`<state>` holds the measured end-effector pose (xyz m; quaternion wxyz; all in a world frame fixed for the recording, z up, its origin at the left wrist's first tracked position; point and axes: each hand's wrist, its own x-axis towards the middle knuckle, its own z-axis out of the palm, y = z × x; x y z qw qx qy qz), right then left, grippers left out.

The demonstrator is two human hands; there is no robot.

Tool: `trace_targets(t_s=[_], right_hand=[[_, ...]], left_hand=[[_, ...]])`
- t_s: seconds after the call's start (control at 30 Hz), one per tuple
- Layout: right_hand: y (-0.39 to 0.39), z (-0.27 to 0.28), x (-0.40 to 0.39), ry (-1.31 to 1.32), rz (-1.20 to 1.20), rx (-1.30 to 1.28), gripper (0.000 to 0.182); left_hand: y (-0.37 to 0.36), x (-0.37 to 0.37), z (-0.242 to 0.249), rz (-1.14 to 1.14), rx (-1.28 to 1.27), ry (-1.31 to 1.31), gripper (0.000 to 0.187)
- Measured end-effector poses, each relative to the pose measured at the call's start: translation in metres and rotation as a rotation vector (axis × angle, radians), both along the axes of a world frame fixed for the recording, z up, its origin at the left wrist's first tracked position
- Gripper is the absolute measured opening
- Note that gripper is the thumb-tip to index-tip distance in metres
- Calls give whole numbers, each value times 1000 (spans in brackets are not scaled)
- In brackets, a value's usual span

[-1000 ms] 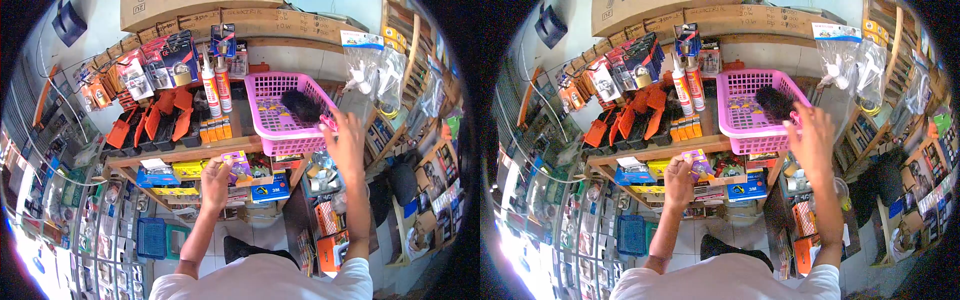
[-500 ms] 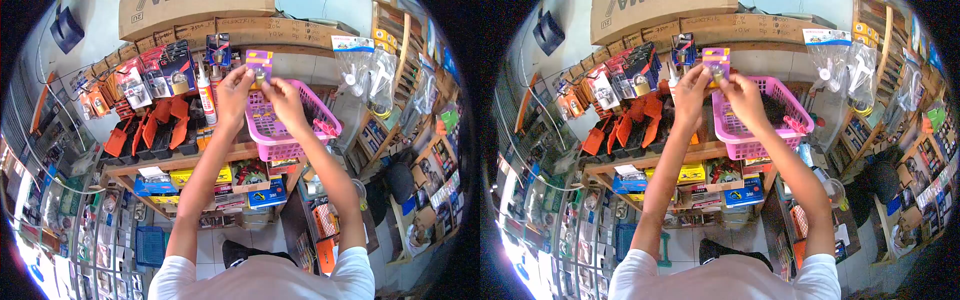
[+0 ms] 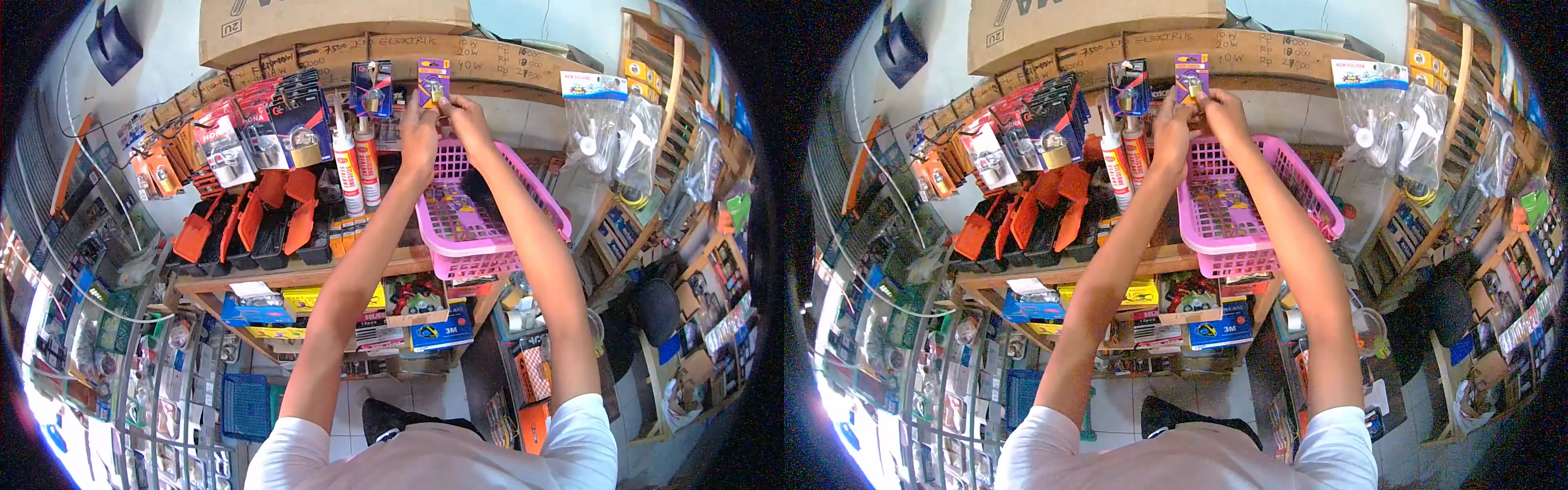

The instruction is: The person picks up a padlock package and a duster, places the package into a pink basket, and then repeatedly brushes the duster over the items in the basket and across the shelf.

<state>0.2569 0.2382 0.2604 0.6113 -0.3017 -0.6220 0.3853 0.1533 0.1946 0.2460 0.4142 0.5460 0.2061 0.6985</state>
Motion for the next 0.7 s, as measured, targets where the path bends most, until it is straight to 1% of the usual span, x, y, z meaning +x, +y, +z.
trace_targets(t_s=[0.07, 0.13, 0.17, 0.23, 0.27, 0.33, 0.37, 0.43, 0.47, 0.5, 0.53, 0.57, 0.6, 0.67, 0.7], right_hand=[[6, -3, 3, -11, 7, -27, 22], [12, -5, 5, -19, 44, 55, 22], [15, -6, 7, -19, 41, 54, 22], [19, -6, 8, -142, -31, 108, 23], [21, -7, 8, -141, -32, 106, 23], [24, -7, 8, -212, -82, 192, 23], [26, -8, 8, -214, -85, 189, 23], [22, -10, 4, -50, -12, 118, 27], [22, -14, 6, -50, -15, 112, 27], [27, -22, 11, -115, -7, 140, 30], [33, -29, 17, -180, -2, 169, 33], [36, -39, 22, -354, 26, 254, 32], [25, -36, 22, -352, 15, 251, 32], [-3, -18, 18, -754, 93, -465, 32], [9, -23, 23, -746, 85, -468, 32]], left_hand=[[-2, 0, -2, -30, -4, -22, 54], [-2, -2, -5, 43, -67, 63, 58], [1, -1, -7, 40, -69, 63, 58], [6, 0, -13, 48, 19, 34, 62], [10, 1, -16, 47, 17, 35, 62], [8, 3, -16, 90, 48, -4, 62], [8, 4, -15, 87, 46, -5, 62], [8, 3, -17, 47, 46, -12, 69], [7, 3, -19, 43, 40, -12, 69], [5, 4, -23, 119, 27, 56, 69], [2, 2, -27, 89, 3, 77, 70], [0, 1, -31, 60, -22, 98, 72], [-2, -1, -40, 50, -22, 102, 72], [3, -4, -62, 307, -42, 200, 73], [10, -9, -76, 326, 37, 260, 70]])
